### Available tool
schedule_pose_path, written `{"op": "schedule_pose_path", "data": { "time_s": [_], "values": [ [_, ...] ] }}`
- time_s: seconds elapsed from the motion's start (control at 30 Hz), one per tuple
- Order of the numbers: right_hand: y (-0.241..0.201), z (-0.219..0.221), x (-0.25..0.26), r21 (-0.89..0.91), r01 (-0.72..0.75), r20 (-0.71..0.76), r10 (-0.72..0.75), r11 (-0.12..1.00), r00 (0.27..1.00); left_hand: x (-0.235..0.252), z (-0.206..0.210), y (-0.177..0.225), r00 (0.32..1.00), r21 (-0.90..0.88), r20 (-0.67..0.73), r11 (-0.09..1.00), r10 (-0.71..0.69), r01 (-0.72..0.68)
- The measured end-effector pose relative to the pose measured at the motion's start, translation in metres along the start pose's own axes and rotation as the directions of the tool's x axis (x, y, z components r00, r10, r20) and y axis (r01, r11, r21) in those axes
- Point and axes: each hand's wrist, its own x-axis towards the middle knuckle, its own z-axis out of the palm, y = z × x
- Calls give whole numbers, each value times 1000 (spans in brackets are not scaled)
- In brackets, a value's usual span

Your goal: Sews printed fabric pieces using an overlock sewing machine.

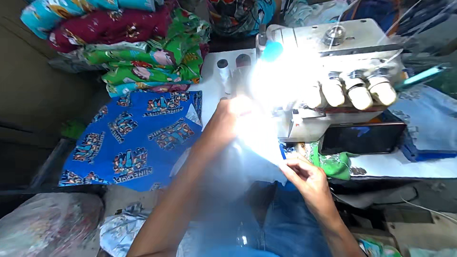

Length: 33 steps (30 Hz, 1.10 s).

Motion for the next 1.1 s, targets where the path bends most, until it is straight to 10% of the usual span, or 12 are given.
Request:
{"op": "schedule_pose_path", "data": {
  "time_s": [0.37,0.8,1.1],
  "values": [
    [-9,2,-21,244,-127,-31,139,961,990,-9,-6,20,984,82,47,982,-173,169],
    [-12,9,-25,113,-112,4,112,987,994,-25,6,27,993,130,-74,987,-88,97],
    [-24,15,-16,70,-15,-42,18,997,999,29,15,4,959,154,-72,947,-275,283]
  ]
}}
